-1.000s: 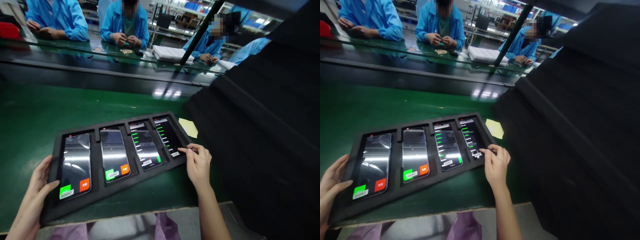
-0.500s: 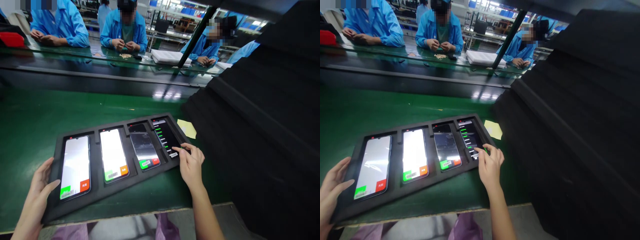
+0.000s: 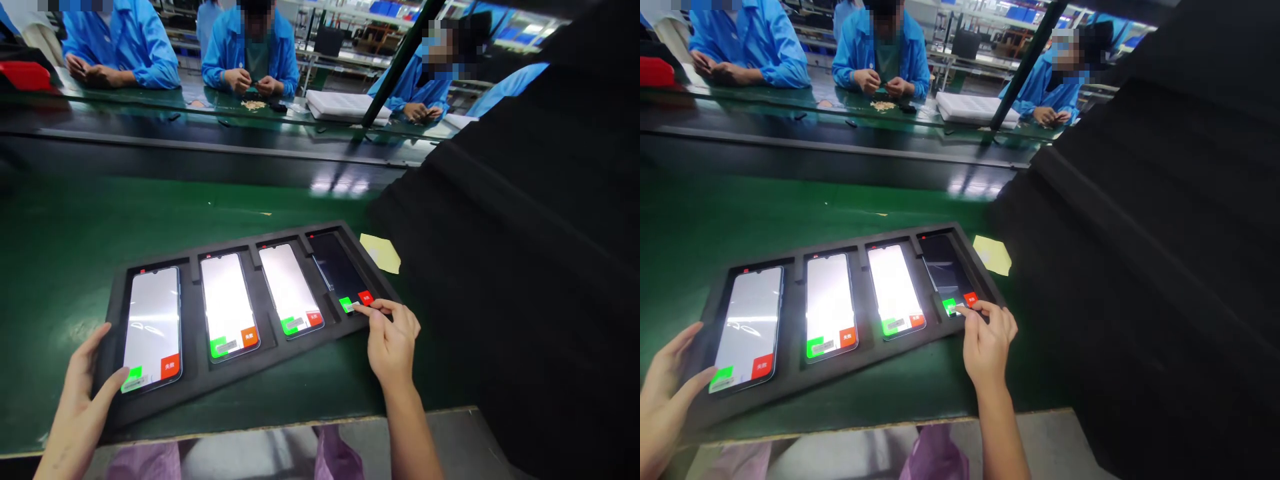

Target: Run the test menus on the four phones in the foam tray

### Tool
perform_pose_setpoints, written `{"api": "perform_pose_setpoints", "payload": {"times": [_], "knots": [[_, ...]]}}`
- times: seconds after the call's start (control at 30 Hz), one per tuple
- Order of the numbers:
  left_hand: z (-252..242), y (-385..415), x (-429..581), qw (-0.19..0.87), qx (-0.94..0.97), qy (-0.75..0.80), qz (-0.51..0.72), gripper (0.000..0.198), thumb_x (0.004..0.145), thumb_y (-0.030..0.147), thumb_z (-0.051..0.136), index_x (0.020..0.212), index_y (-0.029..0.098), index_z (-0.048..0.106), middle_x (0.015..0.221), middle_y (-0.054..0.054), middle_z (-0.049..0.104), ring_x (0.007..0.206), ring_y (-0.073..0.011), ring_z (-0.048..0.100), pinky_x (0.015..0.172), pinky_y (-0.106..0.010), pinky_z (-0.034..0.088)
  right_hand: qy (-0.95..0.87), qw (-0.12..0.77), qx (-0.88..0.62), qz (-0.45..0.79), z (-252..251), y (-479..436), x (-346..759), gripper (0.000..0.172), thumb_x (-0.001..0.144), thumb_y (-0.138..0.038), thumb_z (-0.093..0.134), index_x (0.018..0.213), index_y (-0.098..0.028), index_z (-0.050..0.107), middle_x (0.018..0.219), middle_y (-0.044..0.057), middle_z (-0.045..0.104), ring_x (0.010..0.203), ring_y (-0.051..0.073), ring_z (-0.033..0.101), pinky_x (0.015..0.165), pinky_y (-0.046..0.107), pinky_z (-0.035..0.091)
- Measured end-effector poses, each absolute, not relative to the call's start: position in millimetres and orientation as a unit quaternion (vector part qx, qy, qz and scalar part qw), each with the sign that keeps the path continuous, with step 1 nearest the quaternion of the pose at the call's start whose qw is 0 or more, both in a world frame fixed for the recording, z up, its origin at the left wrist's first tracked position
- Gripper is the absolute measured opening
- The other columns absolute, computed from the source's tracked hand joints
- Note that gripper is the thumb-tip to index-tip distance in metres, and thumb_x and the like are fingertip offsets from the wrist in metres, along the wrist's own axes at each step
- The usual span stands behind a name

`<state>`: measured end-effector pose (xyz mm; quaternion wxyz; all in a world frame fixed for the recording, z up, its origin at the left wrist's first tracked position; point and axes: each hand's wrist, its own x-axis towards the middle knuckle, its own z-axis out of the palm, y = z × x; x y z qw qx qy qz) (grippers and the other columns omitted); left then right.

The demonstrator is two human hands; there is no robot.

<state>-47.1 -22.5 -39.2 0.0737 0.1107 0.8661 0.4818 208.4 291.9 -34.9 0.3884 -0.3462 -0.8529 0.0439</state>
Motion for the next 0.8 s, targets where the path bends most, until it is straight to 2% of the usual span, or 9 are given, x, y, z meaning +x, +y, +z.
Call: {"api": "perform_pose_setpoints", "payload": {"times": [0.2,0.47,0.63,0.8], "knots": [[-38,-18,-41,0.045,0.137,0.852,0.504,0.061,0.07,0.044,0.057,0.128,0.029,0.042,0.137,-0.003,0.042,0.131,-0.0268,0.033,0.113,-0.045,0.018,-0.842,0.39,-0.371,0.039,-38,290,209,0.047,0.093,-0.034,0.029,0.076,-0.021,0.07,0.08,0.005,0.052,0.072,0.017,0.044,0.078,0.038,0.031],[-33,-19,-39,0.068,0.144,0.85,0.503,0.059,0.072,0.042,0.058,0.128,0.036,0.04,0.136,0.002,0.041,0.132,-0.0269,0.03,0.114,-0.046,0.014,-0.846,0.368,-0.381,0.062,-36,289,208,0.048,0.093,-0.035,0.027,0.076,-0.021,0.07,0.082,0.006,0.051,0.071,0.018,0.044,0.072,0.037,0.032],[-35,-22,-40,0.072,0.15,0.852,0.496,0.062,0.069,0.043,0.061,0.127,0.038,0.04,0.136,0.002,0.041,0.133,-0.0279,0.028,0.113,-0.048,0.015,-0.856,0.345,-0.379,0.065,-38,289,209,0.046,0.093,-0.034,0.027,0.082,-0.022,0.07,0.088,0.007,0.052,0.079,0.02,0.045,0.077,0.04,0.033],[-29,-19,-37,0.072,0.151,0.858,0.486,0.066,0.066,0.042,0.064,0.127,0.036,0.041,0.134,0.001,0.043,0.135,-0.028,0.023,0.112,-0.049,0.016,-0.88,0.299,-0.367,0.038,-38,288,209,0.045,0.093,-0.035,0.026,0.088,-0.024,0.069,0.101,0.008,0.049,0.094,0.025,0.044,0.089,0.05,0.029]]}}
